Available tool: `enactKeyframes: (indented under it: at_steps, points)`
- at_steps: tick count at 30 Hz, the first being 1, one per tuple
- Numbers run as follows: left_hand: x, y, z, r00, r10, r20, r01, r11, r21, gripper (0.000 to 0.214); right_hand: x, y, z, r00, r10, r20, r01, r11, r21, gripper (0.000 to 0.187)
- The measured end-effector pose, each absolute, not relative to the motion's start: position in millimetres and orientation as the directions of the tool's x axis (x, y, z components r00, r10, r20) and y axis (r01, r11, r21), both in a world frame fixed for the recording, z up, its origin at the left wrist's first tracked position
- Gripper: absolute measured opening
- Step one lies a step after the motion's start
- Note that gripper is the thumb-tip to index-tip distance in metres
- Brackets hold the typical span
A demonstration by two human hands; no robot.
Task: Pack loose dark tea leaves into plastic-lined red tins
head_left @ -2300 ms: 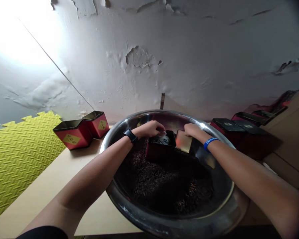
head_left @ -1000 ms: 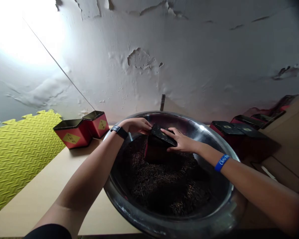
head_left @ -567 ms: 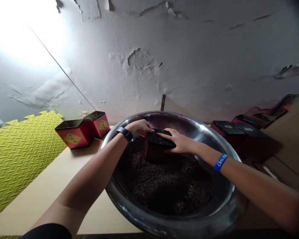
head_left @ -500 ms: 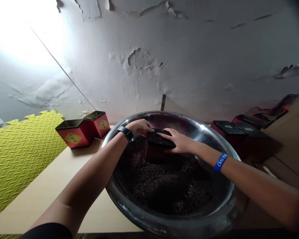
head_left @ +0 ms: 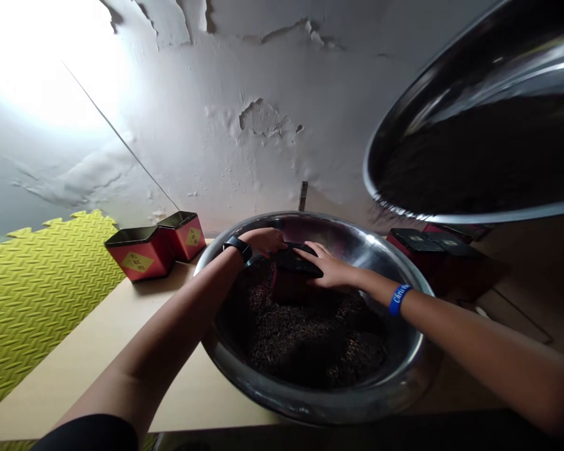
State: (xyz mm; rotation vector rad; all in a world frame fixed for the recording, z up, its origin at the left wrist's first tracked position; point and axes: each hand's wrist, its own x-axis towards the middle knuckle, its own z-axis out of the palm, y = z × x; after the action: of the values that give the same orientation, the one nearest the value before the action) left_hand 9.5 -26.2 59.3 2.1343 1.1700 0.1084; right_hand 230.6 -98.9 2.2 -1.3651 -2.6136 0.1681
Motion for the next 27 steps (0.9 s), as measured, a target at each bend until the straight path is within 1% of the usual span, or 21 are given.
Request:
enactKeyframes:
  at_steps: [2, 4, 7, 9, 12, 14, 17, 19, 22, 24, 27]
  points:
    - [13, -30, 61, 0.668, 0.711, -0.219, 0.686, -0.474, 0.552, 0.041, 228, -101, 3, -0.537, 0.836, 0.116, 0.813, 0.549, -0.196, 0.092]
    - [15, -37, 60, 0.74, 0.645, -0.189, 0.646, -0.605, 0.466, 0.057, 224, -107, 3, -0.489, 0.865, 0.11, 0.839, 0.502, -0.213, 0.095]
    - [13, -52, 52, 0.763, 0.635, -0.124, 0.638, -0.708, 0.303, 0.096, 214, -122, 0, -0.375, 0.919, 0.124, 0.896, 0.394, -0.207, 0.091]
    - [9, -62, 44, 0.766, 0.642, -0.021, 0.629, -0.742, 0.232, 0.112, 207, -136, 2, -0.335, 0.93, 0.152, 0.92, 0.358, -0.161, 0.085]
    - [2, -72, 32, 0.782, 0.602, 0.163, 0.573, -0.797, 0.194, 0.11, 200, -165, 14, -0.369, 0.922, 0.121, 0.92, 0.381, -0.095, 0.079]
    - [-2, -75, 28, 0.782, 0.577, 0.234, 0.54, -0.816, 0.208, 0.106, 200, -189, 26, -0.415, 0.905, 0.091, 0.902, 0.422, -0.091, 0.073]
    - [-10, -77, 33, 0.794, 0.532, 0.294, 0.478, -0.845, 0.239, 0.098, 209, -227, 39, -0.445, 0.874, 0.197, 0.866, 0.475, -0.153, 0.057]
    - [-16, -78, 41, 0.792, 0.514, 0.329, 0.445, -0.855, 0.266, 0.094, 218, -248, 41, -0.408, 0.87, 0.276, 0.857, 0.469, -0.212, 0.048]
    - [-26, -83, 57, 0.751, 0.547, 0.37, 0.455, -0.835, 0.31, 0.093, 235, -269, 37, -0.306, 0.876, 0.372, 0.864, 0.42, -0.278, 0.042]
    - [-32, -89, 69, 0.714, 0.573, 0.402, 0.472, -0.818, 0.328, 0.09, 246, -278, 32, -0.24, 0.866, 0.439, 0.871, 0.392, -0.296, 0.039]
    - [-39, -105, 87, 0.691, 0.556, 0.462, 0.44, -0.831, 0.342, 0.085, 261, -288, 29, -0.209, 0.818, 0.536, 0.875, 0.401, -0.271, 0.038]
